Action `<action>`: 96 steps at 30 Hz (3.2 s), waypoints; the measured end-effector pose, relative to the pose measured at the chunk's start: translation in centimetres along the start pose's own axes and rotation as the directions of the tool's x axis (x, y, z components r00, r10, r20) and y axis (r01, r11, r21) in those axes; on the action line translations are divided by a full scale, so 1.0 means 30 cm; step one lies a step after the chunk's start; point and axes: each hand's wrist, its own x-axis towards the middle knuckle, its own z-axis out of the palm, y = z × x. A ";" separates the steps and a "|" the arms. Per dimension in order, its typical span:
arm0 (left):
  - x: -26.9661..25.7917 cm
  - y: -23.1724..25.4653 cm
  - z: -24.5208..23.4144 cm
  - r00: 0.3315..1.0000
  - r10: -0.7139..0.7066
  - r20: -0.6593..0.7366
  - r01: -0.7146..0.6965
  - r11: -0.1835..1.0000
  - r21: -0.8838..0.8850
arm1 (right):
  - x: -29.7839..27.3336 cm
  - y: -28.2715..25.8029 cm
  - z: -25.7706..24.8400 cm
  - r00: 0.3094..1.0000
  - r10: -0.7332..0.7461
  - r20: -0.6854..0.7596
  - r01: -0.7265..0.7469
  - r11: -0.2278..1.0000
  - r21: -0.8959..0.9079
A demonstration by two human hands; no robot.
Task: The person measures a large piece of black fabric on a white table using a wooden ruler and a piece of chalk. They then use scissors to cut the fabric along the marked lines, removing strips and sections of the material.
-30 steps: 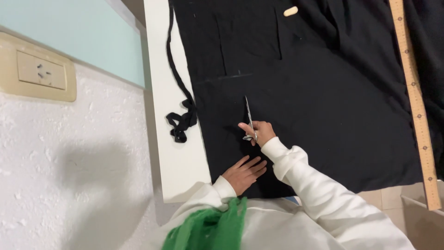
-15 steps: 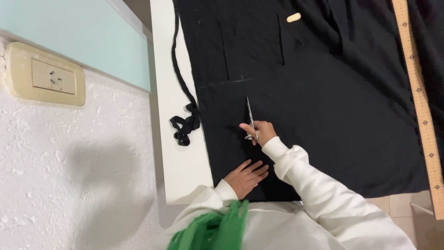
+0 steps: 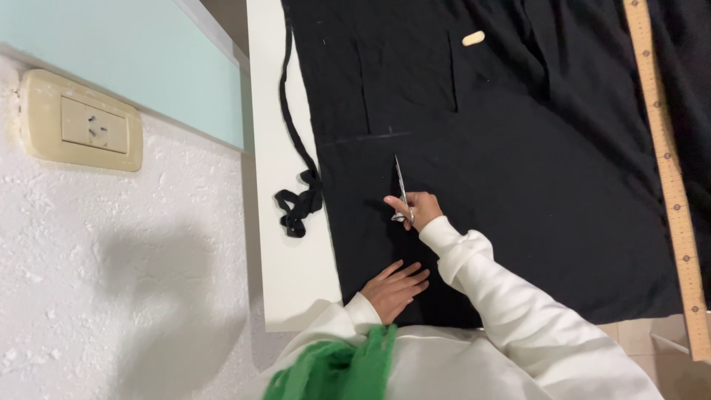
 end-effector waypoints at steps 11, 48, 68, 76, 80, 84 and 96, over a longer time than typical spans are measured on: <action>0.157 -0.123 0.043 0.900 -0.365 -0.239 0.402 0.906 0.129 | 0.006 -0.048 -0.032 0.999 0.032 0.026 -0.034 0.994 0.105; 0.146 -0.092 0.000 0.929 -0.325 -0.179 0.368 0.864 0.344 | 0.108 -0.083 -0.050 0.998 -0.015 0.053 0.007 0.990 0.138; 0.145 -0.092 -0.012 0.930 -0.316 -0.190 0.364 0.871 0.329 | 0.132 -0.112 -0.056 0.999 -0.030 0.043 0.020 0.976 0.217; 0.143 -0.088 -0.014 0.933 -0.312 -0.182 0.357 0.873 0.332 | 0.173 -0.111 -0.080 0.993 -0.084 0.087 0.060 0.965 0.257; 0.142 -0.087 -0.017 0.933 -0.312 -0.182 0.358 0.864 0.354 | 0.187 -0.132 -0.086 0.991 -0.086 0.106 0.055 0.962 0.268; 0.141 -0.085 -0.012 0.931 -0.303 -0.202 0.359 0.860 0.364 | 0.160 -0.152 -0.079 1.000 -0.019 -0.003 0.019 0.997 0.079; 0.140 -0.087 -0.016 0.930 -0.300 -0.211 0.357 0.869 0.343 | 0.205 -0.154 -0.082 0.999 -0.045 -0.004 0.045 0.994 0.096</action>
